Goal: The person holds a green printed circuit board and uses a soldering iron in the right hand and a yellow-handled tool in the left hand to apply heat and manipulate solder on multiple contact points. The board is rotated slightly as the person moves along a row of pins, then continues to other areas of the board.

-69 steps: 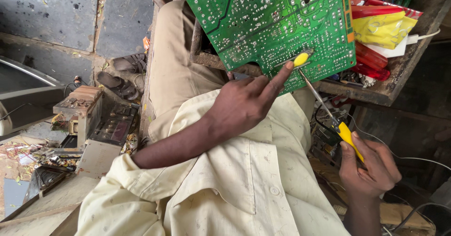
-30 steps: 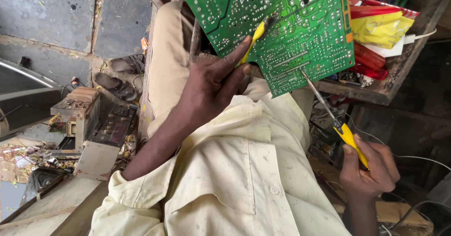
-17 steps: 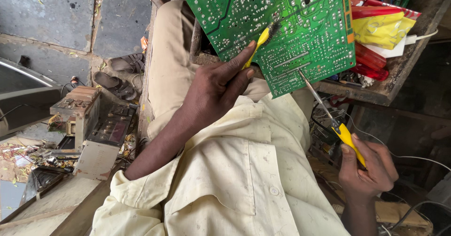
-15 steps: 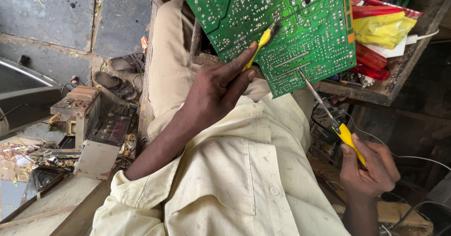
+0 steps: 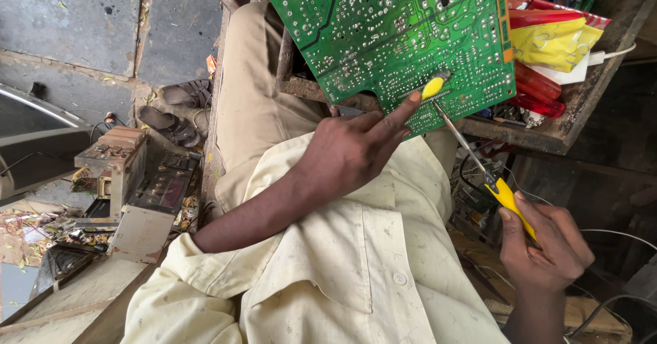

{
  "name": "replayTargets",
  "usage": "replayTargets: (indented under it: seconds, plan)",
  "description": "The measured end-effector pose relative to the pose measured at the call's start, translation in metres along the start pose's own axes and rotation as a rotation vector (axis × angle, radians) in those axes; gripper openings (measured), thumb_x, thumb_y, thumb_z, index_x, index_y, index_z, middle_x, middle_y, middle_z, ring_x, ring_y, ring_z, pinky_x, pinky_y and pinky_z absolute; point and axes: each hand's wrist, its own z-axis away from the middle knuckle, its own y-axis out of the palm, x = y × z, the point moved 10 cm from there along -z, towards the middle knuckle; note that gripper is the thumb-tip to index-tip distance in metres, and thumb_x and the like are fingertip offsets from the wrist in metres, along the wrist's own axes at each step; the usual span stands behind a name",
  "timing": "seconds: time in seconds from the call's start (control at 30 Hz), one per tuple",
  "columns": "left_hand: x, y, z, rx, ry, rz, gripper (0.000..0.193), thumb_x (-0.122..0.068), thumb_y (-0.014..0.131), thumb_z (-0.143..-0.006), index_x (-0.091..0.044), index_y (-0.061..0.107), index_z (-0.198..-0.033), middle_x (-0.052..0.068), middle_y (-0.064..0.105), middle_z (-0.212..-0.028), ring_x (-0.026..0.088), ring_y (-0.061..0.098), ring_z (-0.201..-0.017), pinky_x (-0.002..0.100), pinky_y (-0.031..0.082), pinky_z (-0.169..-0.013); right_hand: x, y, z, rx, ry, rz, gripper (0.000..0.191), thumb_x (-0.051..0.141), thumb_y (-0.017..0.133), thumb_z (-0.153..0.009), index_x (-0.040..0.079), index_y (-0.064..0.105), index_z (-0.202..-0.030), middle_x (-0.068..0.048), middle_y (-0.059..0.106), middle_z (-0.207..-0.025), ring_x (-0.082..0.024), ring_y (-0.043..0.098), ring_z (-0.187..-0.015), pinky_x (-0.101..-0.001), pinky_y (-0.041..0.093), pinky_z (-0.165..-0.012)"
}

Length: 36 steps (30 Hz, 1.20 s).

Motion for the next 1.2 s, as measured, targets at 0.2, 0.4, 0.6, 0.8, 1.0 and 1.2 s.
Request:
replayTargets:
  seconds: [0.2, 0.4, 0.6, 0.8, 1.0, 1.2]
  plan:
    - [-0.006, 0.015, 0.004, 0.041, 0.091, -0.169, 0.073, -0.009, 0.067, -0.097, -0.004, 0.033, -0.162, 0.010, 0.064, -0.088, 0.026, 0.062, -0.070, 0.043, 0.050, -0.056, 0.000, 0.002, 0.001, -0.009, 0.017, -0.020, 0.026, -0.004, 0.085, -0.103, -0.004, 0.074, -0.126, -0.021, 0.073, -0.105, -0.020, 0.074, -0.093, -0.0229, 0.059, -0.079]
    - [-0.004, 0.040, 0.005, 0.163, 0.093, -0.184, 0.084, -0.003, 0.062, -0.087, 0.003, 0.023, -0.162, 0.017, 0.063, -0.093, 0.030, 0.061, -0.069, 0.044, 0.051, -0.055, -0.001, 0.003, 0.002, -0.031, -0.003, -0.005, 0.023, -0.005, 0.084, -0.103, -0.006, 0.074, -0.123, -0.021, 0.072, -0.105, -0.022, 0.074, -0.093, -0.0253, 0.059, -0.081]
    - [-0.002, 0.043, 0.001, 0.317, 0.052, 0.029, 0.064, -0.006, 0.063, -0.099, 0.003, 0.037, -0.156, 0.015, 0.061, -0.072, 0.027, 0.059, -0.055, 0.044, 0.050, -0.051, -0.017, -0.016, 0.026, -0.199, -0.020, 0.012, 0.015, -0.008, 0.075, -0.106, -0.010, 0.074, -0.120, -0.026, 0.070, -0.110, -0.024, 0.072, -0.093, -0.0269, 0.061, -0.081]
    - [0.009, 0.010, -0.007, 0.058, 0.081, 0.255, 0.029, -0.011, 0.062, -0.110, 0.006, 0.062, -0.134, 0.012, 0.063, -0.074, 0.021, 0.058, -0.058, 0.038, 0.049, -0.054, -0.042, -0.046, 0.046, -0.382, -0.119, 0.048, 0.022, 0.005, 0.067, -0.112, -0.015, 0.069, -0.122, -0.023, 0.065, -0.111, -0.026, 0.068, -0.096, -0.0291, 0.055, -0.082]
    - [-0.005, 0.029, -0.010, 0.183, 0.186, 0.171, 0.023, -0.007, 0.063, -0.104, 0.006, 0.072, -0.120, 0.013, 0.063, -0.062, 0.021, 0.058, -0.049, 0.037, 0.048, -0.041, -0.040, -0.050, 0.041, -0.443, -0.090, 0.077, 0.033, 0.012, 0.076, -0.113, -0.019, 0.073, -0.124, -0.024, 0.067, -0.107, -0.028, 0.067, -0.090, -0.0295, 0.051, -0.073]
    - [-0.025, 0.000, -0.004, 0.275, 0.197, 0.463, 0.039, -0.014, 0.062, -0.107, 0.009, 0.061, -0.139, 0.017, 0.063, -0.071, 0.020, 0.058, -0.054, 0.038, 0.051, -0.054, -0.020, -0.020, 0.030, -0.237, -0.036, -0.013, 0.017, -0.002, 0.074, -0.113, -0.011, 0.073, -0.127, -0.021, 0.066, -0.112, -0.024, 0.068, -0.099, -0.0272, 0.059, -0.088]
